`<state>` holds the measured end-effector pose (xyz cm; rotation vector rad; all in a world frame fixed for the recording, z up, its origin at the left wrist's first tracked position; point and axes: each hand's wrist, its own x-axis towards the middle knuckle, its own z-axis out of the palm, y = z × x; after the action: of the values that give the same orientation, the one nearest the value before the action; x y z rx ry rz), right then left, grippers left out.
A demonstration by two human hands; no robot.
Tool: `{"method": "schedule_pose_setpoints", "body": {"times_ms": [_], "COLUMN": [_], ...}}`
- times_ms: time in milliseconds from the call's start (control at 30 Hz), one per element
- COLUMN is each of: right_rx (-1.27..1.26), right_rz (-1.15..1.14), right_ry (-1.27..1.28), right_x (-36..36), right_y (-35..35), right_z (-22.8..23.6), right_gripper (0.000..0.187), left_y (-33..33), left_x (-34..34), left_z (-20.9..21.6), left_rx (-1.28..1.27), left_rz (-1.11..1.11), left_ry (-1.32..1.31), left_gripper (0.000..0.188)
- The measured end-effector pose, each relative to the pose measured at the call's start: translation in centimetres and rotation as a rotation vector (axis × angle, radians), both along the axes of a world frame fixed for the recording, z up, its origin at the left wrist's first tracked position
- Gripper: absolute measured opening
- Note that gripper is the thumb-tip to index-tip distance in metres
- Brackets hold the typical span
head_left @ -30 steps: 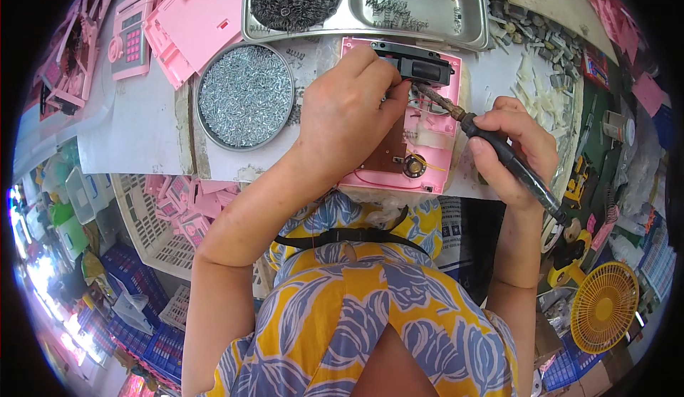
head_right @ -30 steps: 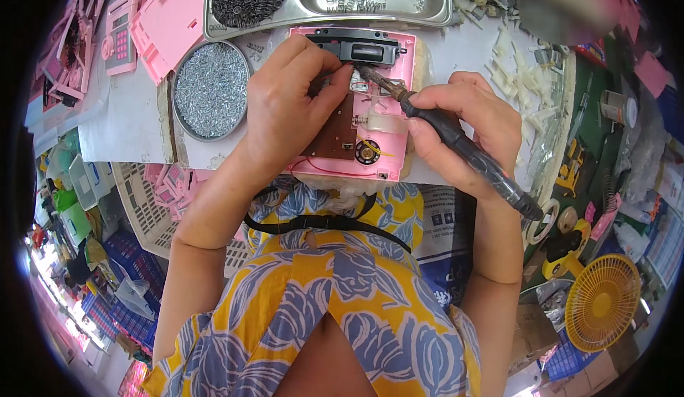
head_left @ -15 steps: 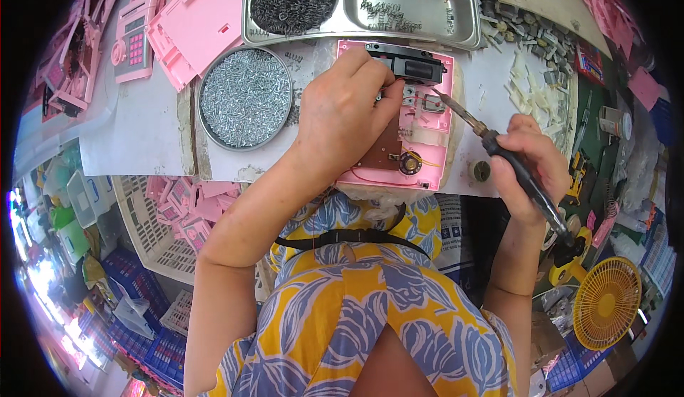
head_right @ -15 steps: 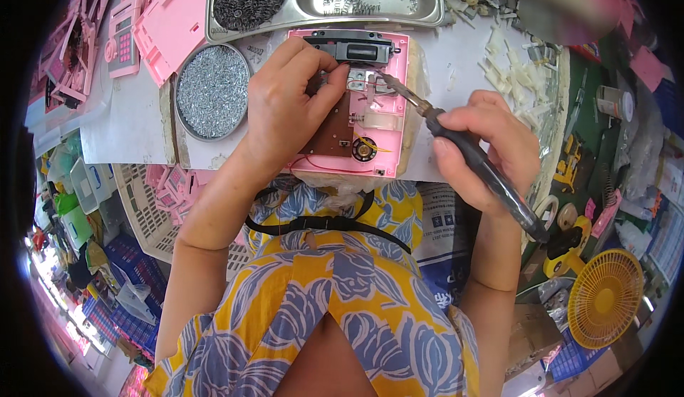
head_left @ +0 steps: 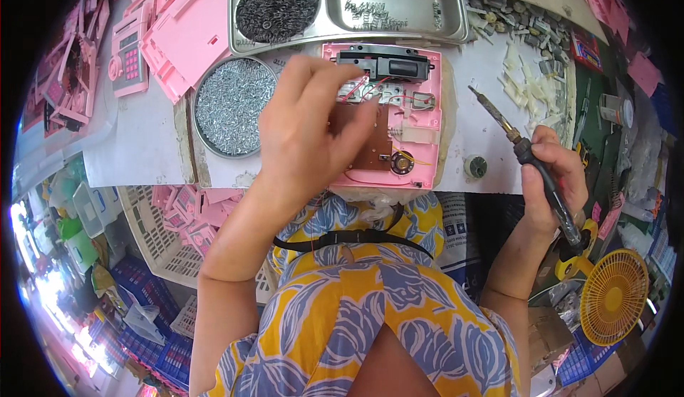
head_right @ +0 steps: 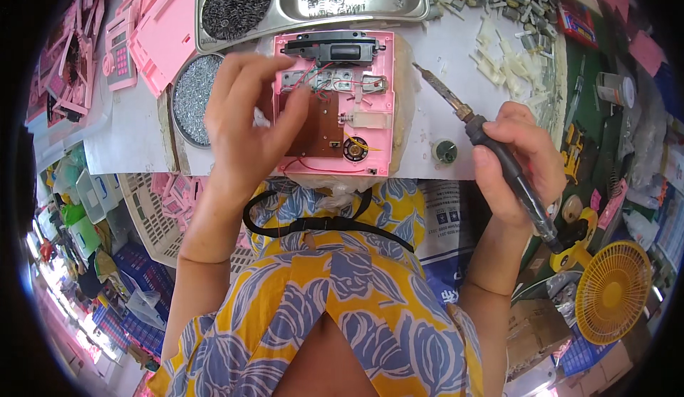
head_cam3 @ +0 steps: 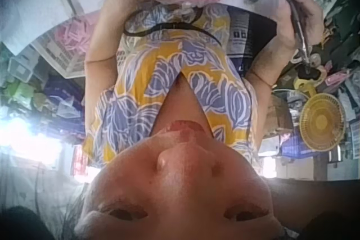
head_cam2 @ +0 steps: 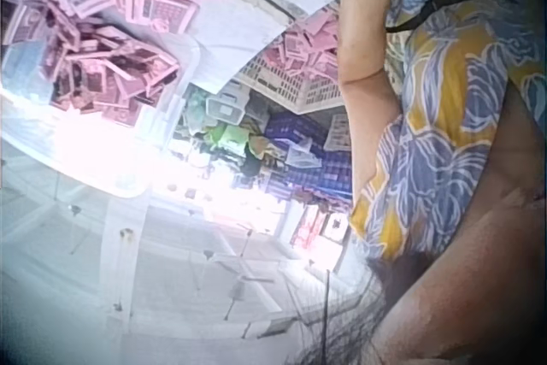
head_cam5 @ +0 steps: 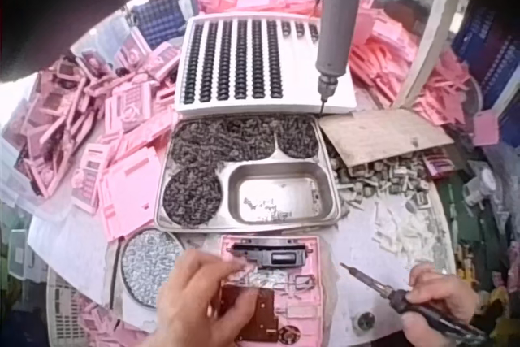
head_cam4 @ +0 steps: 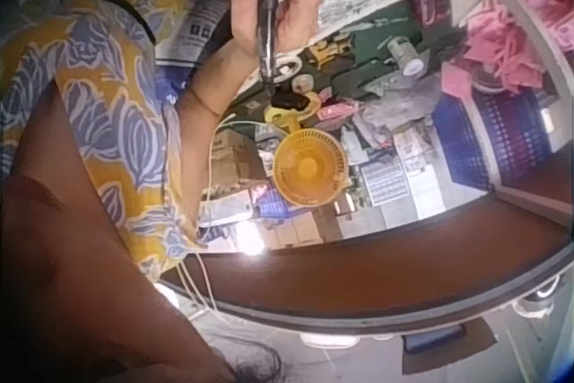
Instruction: Assembling electronic components into pink calculator housings using soldering and screwdriving tools.
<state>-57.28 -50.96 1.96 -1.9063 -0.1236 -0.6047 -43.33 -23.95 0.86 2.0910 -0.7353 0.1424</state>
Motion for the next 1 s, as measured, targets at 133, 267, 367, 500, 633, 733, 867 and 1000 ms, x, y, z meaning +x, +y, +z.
{"method": "schedule_pose_setpoints", "body": {"times_ms": [133, 267, 367, 500, 633, 733, 867, 1000], "right_rx": [0.020, -0.007, -0.001, 0.017, -0.010, -0.049, -0.095, -0.134], "right_rz": [-0.012, 0.056, 0.049, 0.073, 0.119, 0.139, 0.122, 0.109], "right_ry": [-0.009, -0.039, -0.035, -0.001, 0.007, 0.010, 0.077, 0.194], "right_x": [0.0, 0.3, 0.4, 1.3, 2.8, 3.5, 4.2, 4.6], "right_y": [0.2, 0.1, 0.4, 1.1, 1.8, 2.1, 2.5, 2.9], "right_z": [0.4, 0.5, 0.4, 0.2, -0.1, -0.2, -0.1, 0.4], "right_gripper": [0.028, 0.028, 0.028, 0.028, 0.027, 0.026, 0.023, 0.023], "left_y": [0.0, -0.2, -1.3, -2.1, -1.7, -1.6, -1.4, -1.3], "left_x": [-1.6, -0.4, 1.3, 1.8, 1.8, 1.6, 1.7, 1.8], "left_z": [1.2, 1.0, 0.7, -1.4, -2.2, -2.5, -3.4, -3.6], "left_rx": [0.026, 0.086, 0.140, 0.226, 0.197, 0.129, 0.043, 0.015], "left_rz": [-0.371, -0.143, -0.024, -0.043, -0.071, -0.093, -0.089, -0.109], "left_ry": [0.025, 0.061, -0.101, -0.182, -0.192, -0.159, -0.110, -0.090], "left_gripper": [0.018, 0.019, 0.016, 0.015, 0.014, 0.012, 0.011, 0.011]}}
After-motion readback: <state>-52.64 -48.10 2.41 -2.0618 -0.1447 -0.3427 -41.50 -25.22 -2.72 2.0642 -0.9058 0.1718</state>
